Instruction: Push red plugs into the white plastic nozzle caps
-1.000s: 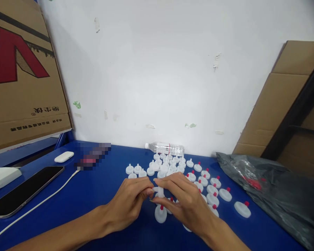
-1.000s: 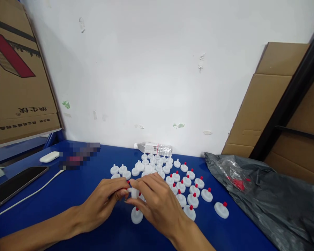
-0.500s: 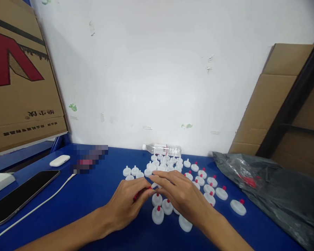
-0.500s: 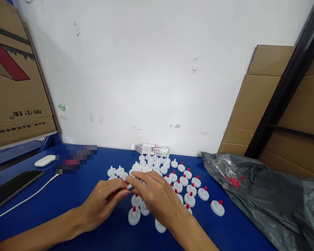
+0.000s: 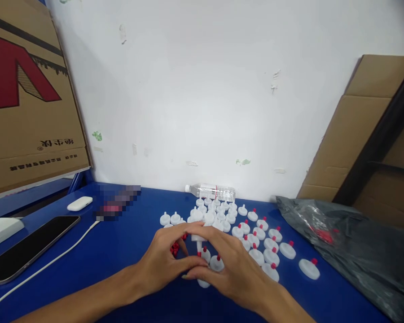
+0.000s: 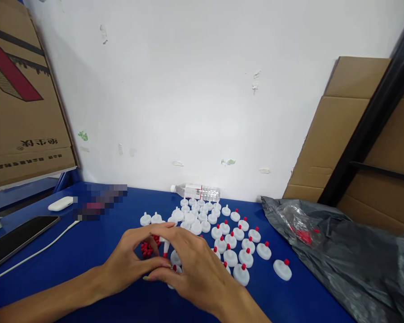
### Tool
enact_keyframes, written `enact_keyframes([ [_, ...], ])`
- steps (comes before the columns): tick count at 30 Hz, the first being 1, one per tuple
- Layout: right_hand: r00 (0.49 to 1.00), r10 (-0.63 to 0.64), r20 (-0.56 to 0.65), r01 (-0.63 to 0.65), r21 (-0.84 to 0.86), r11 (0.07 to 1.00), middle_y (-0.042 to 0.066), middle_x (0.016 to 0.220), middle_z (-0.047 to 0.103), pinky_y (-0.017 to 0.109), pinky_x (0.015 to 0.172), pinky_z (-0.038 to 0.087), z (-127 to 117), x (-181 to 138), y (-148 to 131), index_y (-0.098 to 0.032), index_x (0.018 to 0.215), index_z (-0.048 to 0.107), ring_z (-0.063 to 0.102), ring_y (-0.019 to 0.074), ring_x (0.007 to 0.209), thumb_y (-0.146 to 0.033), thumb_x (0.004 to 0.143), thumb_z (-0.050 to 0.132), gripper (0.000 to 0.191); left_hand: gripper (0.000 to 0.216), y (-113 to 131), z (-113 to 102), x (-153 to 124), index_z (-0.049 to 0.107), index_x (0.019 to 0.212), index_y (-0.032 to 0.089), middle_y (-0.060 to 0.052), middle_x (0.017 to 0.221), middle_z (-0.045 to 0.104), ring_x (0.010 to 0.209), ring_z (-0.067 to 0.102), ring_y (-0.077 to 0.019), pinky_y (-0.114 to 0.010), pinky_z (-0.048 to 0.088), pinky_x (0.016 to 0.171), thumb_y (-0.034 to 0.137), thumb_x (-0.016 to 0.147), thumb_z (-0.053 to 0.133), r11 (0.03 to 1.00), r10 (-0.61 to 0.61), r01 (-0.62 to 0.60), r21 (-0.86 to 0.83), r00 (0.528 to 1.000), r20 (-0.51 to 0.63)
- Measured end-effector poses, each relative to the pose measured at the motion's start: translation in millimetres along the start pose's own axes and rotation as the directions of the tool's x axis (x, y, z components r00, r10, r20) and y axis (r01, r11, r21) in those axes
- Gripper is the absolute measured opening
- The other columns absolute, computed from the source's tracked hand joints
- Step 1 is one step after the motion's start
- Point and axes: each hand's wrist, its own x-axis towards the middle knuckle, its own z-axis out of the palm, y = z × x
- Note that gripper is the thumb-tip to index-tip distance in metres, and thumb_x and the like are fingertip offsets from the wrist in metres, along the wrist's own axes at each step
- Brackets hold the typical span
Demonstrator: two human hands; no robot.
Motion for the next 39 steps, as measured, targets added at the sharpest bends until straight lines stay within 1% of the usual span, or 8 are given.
enact_keyframes([
  [7, 0.991, -0.121, -0.051, 0.122, 0.02, 0.992, 0.0, 0.119, 0.07, 0.027, 0.092, 0.054, 6.0, -0.2, 8.2, -0.031, 0.131, 0.053, 0.068, 0.0155, 0.105, -0.034, 0.085, 0.077, 0.052, 0.067, -3.8, -3.0, -2.2, 0.059, 0.138, 0.025, -0.004, 0.099, 0.077, 0.058, 0.066, -0.0103, -0.019, 0.058, 0.057, 0.025, 0.076, 0.085, 0.967, 0.255, -0.254, 0.008, 0.966, -0.04],
  [11, 0.992, -0.101, -0.072, 0.105, 0.061, 0.993, 0.001, 0.116, 0.071, 0.026, 0.09, 0.054, 6.9, -1.0, 7.1, -0.03, 0.126, 0.057, 0.069, 0.0157, 0.102, -0.036, 0.082, 0.08, 0.05, 0.066, 3.3, -5.8, -0.1, 0.06, 0.137, 0.024, -0.007, 0.103, 0.078, 0.061, 0.068, -0.0116, -0.019, 0.06, 0.059, 0.023, 0.076, 0.086, 0.956, 0.292, -0.292, 0.023, 0.956, -0.032],
  [16, 0.995, -0.046, -0.087, 0.054, 0.091, 0.994, 0.0, 0.108, 0.074, 0.027, 0.088, 0.055, 6.1, 0.8, 6.0, -0.026, 0.115, 0.063, 0.07, 0.0166, 0.096, -0.036, 0.078, 0.083, 0.043, 0.061, 2.4, -2.3, -0.2, 0.065, 0.133, 0.023, -0.004, 0.096, 0.078, 0.057, 0.065, -0.0092, -0.018, 0.058, 0.06, 0.023, 0.075, 0.086, 0.977, 0.202, -0.205, -0.053, 0.978, -0.052],
  [20, 0.995, 0.036, -0.092, -0.023, 0.144, 0.989, -0.001, 0.103, 0.075, 0.028, 0.086, 0.055, 4.2, 3.5, 3.9, -0.026, 0.11, 0.068, 0.07, 0.0177, 0.094, -0.039, 0.069, 0.089, 0.047, 0.06, 0.0, 1.5, 2.0, 0.068, 0.129, 0.024, -0.002, 0.084, 0.076, 0.062, 0.065, -0.0121, -0.018, 0.055, 0.057, 0.024, 0.073, 0.087, 0.986, -0.007, 0.002, -0.168, 1.0, -0.028],
  [26, 0.985, 0.164, -0.051, -0.148, 0.24, 0.959, -0.002, 0.113, 0.075, 0.032, 0.09, 0.055, -0.1, 4.9, 4.0, -0.033, 0.117, 0.071, 0.069, 0.0203, 0.102, -0.033, 0.073, 0.087, 0.047, 0.055, 7.8, 1.4, 9.8, 0.067, 0.131, 0.019, 0.001, 0.068, 0.071, 0.047, 0.056, -0.0096, -0.017, 0.048, 0.044, 0.025, 0.077, 0.077, 0.811, -0.339, 0.388, -0.437, 0.922, 0.188],
  [31, 0.969, 0.245, -0.004, -0.23, 0.333, 0.914, 0.001, 0.119, 0.073, 0.037, 0.091, 0.057, -3.1, 4.2, 4.2, -0.033, 0.125, 0.069, 0.068, 0.023, 0.107, -0.033, 0.081, 0.08, 0.045, 0.06, 7.1, -3.9, 8.7, 0.06, 0.139, 0.02, -0.003, 0.085, 0.074, 0.043, 0.052, -0.0069, -0.019, 0.048, 0.042, 0.037, 0.083, 0.075, 0.847, -0.336, 0.395, -0.356, 0.916, 0.217],
  [35, 0.965, 0.263, 0.01, -0.25, 0.347, 0.904, 0.001, 0.122, 0.071, 0.04, 0.096, 0.056, -3.7, 3.0, 2.8, -0.032, 0.125, 0.069, 0.066, 0.0239, 0.112, -0.034, 0.083, 0.078, 0.044, 0.055, 7.1, -8.9, 5.9, 0.062, 0.136, 0.021, -0.008, 0.107, 0.073, 0.052, 0.062, -0.0102, -0.021, 0.054, 0.047, 0.04, 0.086, 0.073, 0.922, -0.235, 0.291, -0.257, 0.945, 0.226],
  [39, 0.96, 0.281, -0.009, -0.261, 0.342, 0.903, 0.0, 0.117, 0.074, 0.039, 0.095, 0.056, -1.8, 3.3, 2.1, -0.032, 0.12, 0.071, 0.068, 0.0227, 0.107, -0.032, 0.082, 0.079, 0.039, 0.045, 10.3, -10.8, 4.8, 0.066, 0.13, 0.019, -0.006, 0.1, 0.074, 0.063, 0.065, -0.0142, -0.021, 0.054, 0.054, 0.041, 0.091, 0.067, 0.963, -0.165, 0.202, -0.176, 0.964, 0.206],
])
